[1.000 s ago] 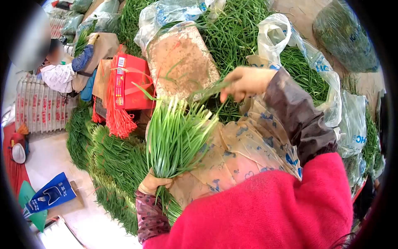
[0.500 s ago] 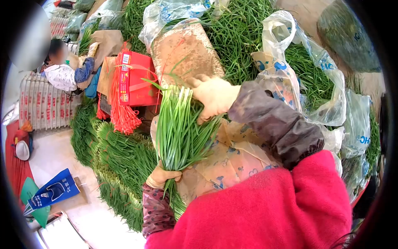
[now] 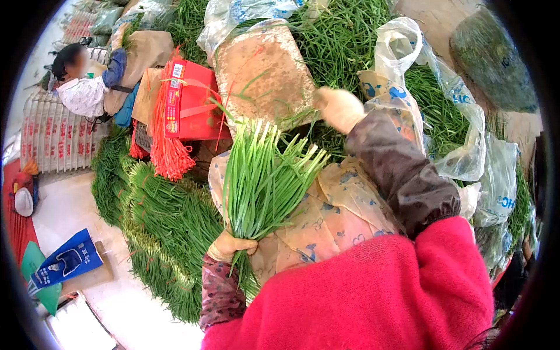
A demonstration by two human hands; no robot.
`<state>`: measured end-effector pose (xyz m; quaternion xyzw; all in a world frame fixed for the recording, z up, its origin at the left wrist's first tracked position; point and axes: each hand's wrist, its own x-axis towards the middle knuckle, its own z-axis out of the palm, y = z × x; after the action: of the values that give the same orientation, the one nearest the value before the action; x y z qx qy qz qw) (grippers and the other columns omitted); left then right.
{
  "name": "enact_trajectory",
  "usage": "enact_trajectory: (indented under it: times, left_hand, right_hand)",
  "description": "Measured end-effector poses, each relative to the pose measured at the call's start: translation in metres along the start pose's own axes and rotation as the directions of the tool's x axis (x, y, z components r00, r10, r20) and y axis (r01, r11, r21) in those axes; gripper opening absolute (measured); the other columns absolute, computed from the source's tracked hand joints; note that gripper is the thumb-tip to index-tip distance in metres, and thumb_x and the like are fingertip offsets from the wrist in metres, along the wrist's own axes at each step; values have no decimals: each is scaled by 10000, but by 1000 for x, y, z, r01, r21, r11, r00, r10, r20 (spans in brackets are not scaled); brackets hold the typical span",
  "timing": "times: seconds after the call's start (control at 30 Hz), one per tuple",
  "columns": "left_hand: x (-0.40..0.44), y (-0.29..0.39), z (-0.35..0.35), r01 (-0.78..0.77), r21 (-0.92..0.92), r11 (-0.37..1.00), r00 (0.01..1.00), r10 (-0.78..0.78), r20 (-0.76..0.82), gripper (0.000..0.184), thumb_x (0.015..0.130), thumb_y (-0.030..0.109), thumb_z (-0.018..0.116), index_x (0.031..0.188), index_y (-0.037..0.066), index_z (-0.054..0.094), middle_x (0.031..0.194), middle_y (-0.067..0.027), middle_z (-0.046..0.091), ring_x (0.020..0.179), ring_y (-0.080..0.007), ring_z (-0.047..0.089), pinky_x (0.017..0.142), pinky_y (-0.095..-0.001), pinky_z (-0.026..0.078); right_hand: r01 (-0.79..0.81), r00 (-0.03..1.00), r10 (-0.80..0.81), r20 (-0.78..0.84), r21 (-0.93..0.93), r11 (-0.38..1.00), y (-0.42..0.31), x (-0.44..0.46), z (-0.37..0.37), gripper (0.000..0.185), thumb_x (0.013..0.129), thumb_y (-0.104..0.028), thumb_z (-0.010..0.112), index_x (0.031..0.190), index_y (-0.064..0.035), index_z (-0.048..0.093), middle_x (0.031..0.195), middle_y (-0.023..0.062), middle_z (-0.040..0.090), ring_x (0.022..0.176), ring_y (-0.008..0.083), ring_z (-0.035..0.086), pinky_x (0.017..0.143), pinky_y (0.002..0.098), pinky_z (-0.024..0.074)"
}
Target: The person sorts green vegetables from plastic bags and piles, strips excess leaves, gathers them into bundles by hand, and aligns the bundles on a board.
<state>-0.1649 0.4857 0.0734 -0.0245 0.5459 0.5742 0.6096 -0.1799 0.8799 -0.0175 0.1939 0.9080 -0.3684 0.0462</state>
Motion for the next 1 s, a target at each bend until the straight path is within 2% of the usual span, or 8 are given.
enact_trajectory:
  times: [0.1,0.2,0.3,0.43,0.53,0.77,0.9,1.0]
  left_hand:
    - [-5,0,2,30,-29,999,997,-32,-66,513,686,-13,735,1167,-45,560,987,-191,675,570,-178,543,493,-289,436]
    - [-1,-1,1,16,-18,1000,997,-17,-81,494,688,-45,720,1156,-42,562,975,-188,674,570,-187,545,493,-297,437]
    - [5,3,9,20,-8,1000,992,-21,-121,496,687,-47,722,1156,-35,564,951,-172,670,570,-191,547,495,-299,441]
    - [5,3,6,74,36,997,992,-70,-103,471,705,-58,733,1143,-4,570,921,-135,658,592,-188,566,504,-316,459]
    - [-1,2,3,79,32,996,994,-77,-75,460,713,-56,739,1135,0,566,864,-111,644,593,-192,579,510,-322,465]
    - [-23,-6,0,129,129,983,991,-122,-61,406,717,-74,712,1094,-15,574,789,-103,616,575,-195,569,507,-321,449]
    - [-25,-4,3,138,89,986,990,-135,-44,396,714,-79,707,1084,-24,578,796,-105,622,584,-193,571,509,-318,453]
    - [-18,4,10,164,29,986,986,-163,-43,394,715,-80,705,1085,-24,581,807,-109,626,583,-196,571,510,-317,454]
  right_hand:
    - [-285,958,272,86,253,924,-3,2,-50,307,935,-311,527,1024,-46,653,924,148,690,872,286,665,792,377,510]
    - [221,952,-224,209,36,975,-35,-22,-63,456,853,-449,622,1063,-47,656,1234,200,588,1080,323,606,913,359,483]
    - [578,810,-498,309,-282,765,-73,-54,-34,687,727,-589,676,994,44,671,1308,279,465,1249,407,435,922,501,462]
    - [290,885,-198,423,-167,942,-103,-55,8,511,754,-403,675,975,58,655,1271,326,497,1186,414,516,921,448,464]
    - [295,880,-205,428,-154,943,-92,-53,34,259,750,-199,642,926,-13,675,870,177,687,863,351,670,795,403,526]
    - [-262,956,274,106,-114,958,11,7,14,220,865,-139,595,1063,-47,619,964,184,673,901,337,661,783,429,531]
    - [-206,923,332,194,-480,853,35,21,-26,573,808,-256,693,1292,-52,463,1024,195,647,978,340,640,830,441,517]
    - [182,966,-93,243,-376,909,-21,-4,-54,806,723,-417,734,1352,-22,423,1264,254,507,1163,348,542,931,407,475]
